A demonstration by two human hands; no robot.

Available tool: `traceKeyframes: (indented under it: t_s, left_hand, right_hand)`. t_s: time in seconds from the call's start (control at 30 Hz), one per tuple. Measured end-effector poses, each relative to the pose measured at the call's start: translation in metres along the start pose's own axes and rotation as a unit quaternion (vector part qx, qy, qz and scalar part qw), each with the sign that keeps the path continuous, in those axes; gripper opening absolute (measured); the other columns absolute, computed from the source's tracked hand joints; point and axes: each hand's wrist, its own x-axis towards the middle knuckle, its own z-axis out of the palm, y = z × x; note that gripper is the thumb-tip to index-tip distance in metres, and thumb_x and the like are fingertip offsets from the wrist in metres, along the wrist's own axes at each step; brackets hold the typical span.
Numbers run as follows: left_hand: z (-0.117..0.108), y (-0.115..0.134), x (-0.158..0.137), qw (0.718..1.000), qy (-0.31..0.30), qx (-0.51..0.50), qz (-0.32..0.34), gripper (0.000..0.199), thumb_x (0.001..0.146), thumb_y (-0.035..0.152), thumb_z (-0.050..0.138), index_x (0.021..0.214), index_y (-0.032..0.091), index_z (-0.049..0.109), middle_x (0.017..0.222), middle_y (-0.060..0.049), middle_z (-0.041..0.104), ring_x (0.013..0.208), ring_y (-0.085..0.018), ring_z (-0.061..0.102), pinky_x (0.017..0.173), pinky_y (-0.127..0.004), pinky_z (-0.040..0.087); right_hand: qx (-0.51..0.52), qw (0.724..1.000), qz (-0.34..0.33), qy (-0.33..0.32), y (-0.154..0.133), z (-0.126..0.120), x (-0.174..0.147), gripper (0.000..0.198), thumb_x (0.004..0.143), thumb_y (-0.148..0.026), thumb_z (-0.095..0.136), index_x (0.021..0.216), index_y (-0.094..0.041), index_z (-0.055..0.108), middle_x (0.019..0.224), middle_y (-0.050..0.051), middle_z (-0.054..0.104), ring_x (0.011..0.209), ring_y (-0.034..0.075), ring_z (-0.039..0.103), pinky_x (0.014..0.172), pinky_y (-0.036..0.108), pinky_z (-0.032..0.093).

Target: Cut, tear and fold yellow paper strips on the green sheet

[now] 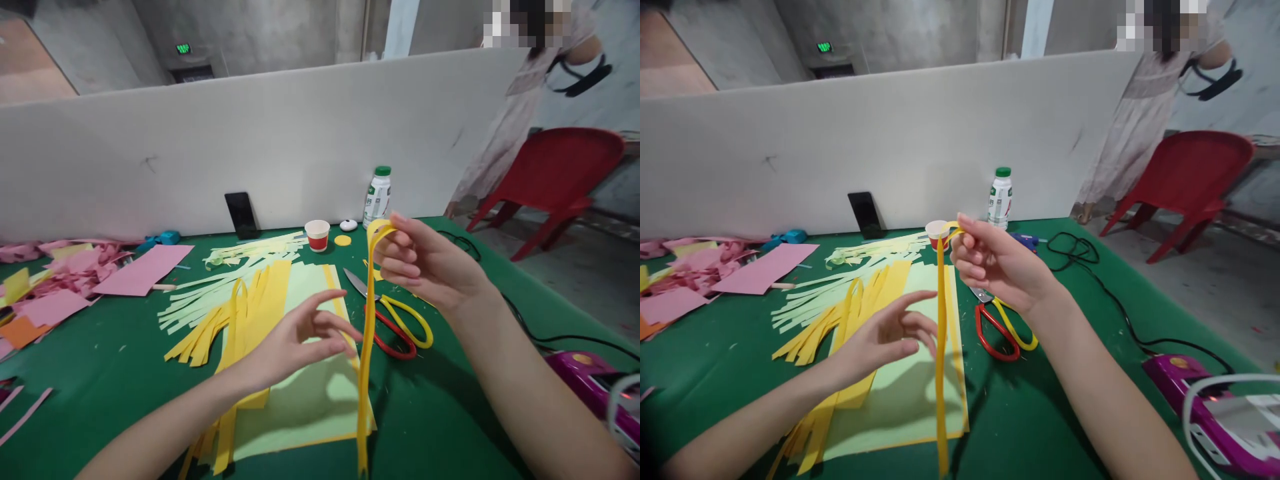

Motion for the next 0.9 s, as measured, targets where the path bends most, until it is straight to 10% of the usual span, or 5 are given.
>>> traceKeyframes:
  t_s: [0.2,0.4,0.9]
  left_hand:
    - [0.007,0.004,-0.003,0.996,-0.039,0.020,-0.075,0.028,0.082,0.041,0.048,0.092,0.016,0.056,0.044,0.008,0.036,0.037,-0.004,0.028,0.038,-0.016,0.022]
    - [-0.023,-0.003,0.011,0.986,0.163,0.026,0.003,0.025,0.081,0.043,0.050,0.075,0.020,0.041,0.044,0.011,0.024,0.038,-0.004,0.016,0.038,-0.016,0.013]
    - [-0.034,-0.010,0.015,0.992,0.125,0.002,0.026,0.028,0.078,0.043,0.054,0.078,0.016,0.061,0.063,0.003,0.046,0.045,-0.004,0.036,0.042,-0.019,0.025]
  right_hand:
    - [-0.009,0.998,0.065,-0.012,0.024,-0.006,0.022,0.040,0.062,-0.037,0.068,0.049,-0.016,0.038,0.043,-0.010,0.030,0.033,0.000,0.027,0.030,0.012,0.019]
    - [-0.032,0.988,0.137,-0.057,0.051,-0.005,0.037,0.038,0.066,-0.037,0.066,0.047,-0.014,0.042,0.039,-0.008,0.037,0.031,0.000,0.029,0.028,0.012,0.021]
    - [-0.097,0.983,0.140,-0.066,0.059,-0.008,0.038,0.040,0.062,-0.043,0.068,0.049,-0.014,0.044,0.039,-0.009,0.037,0.029,0.000,0.030,0.028,0.012,0.021]
